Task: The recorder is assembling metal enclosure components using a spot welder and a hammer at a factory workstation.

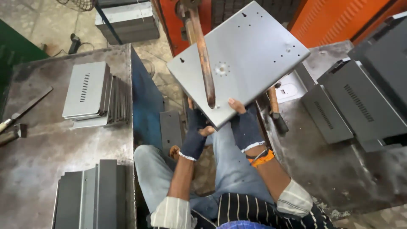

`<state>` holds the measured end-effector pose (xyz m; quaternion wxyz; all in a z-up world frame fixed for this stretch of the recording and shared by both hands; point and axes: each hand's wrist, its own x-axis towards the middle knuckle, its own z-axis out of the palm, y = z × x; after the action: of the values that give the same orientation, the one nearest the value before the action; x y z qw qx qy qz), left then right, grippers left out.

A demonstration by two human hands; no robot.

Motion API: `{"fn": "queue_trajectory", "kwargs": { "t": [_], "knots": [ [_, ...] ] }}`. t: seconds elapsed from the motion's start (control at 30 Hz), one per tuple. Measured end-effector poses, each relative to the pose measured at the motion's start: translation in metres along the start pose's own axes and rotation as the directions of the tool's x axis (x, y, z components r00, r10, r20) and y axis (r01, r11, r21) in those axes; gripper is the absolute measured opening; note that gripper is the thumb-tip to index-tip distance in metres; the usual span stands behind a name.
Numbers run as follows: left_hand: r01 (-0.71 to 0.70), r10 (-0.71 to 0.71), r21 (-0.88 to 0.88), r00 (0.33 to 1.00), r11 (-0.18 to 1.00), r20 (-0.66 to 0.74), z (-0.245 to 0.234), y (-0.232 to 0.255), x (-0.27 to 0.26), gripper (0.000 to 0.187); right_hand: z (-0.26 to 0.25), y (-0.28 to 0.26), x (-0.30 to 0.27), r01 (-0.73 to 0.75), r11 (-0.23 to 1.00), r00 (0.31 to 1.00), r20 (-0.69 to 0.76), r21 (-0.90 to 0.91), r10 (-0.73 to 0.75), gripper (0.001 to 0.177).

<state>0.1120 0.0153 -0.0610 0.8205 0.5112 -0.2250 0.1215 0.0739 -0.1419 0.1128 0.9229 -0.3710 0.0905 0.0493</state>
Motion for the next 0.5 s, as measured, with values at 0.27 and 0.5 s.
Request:
{"fn": "queue_trajectory", "kwargs": {
  "t": [0.27, 0.5],
  "knots": [
    [0.147, -0.083, 0.099, 0.877, 0.984, -0.473, 0.011, 0.129, 0.018, 0.078, -0.079, -0.013, 0.005, -0.072, 0.994, 0.997, -0.016, -0.087, 0.071, 0.043],
    [0.255, -0.193, 0.166, 0.929, 0.953, -0.316, 0.026, 0.176, 0.022, 0.063, -0.06, -0.039, 0.023, -0.164, 0.974, 0.985, -0.084, -0.156, 0.152, 0.049]
  ]
}}
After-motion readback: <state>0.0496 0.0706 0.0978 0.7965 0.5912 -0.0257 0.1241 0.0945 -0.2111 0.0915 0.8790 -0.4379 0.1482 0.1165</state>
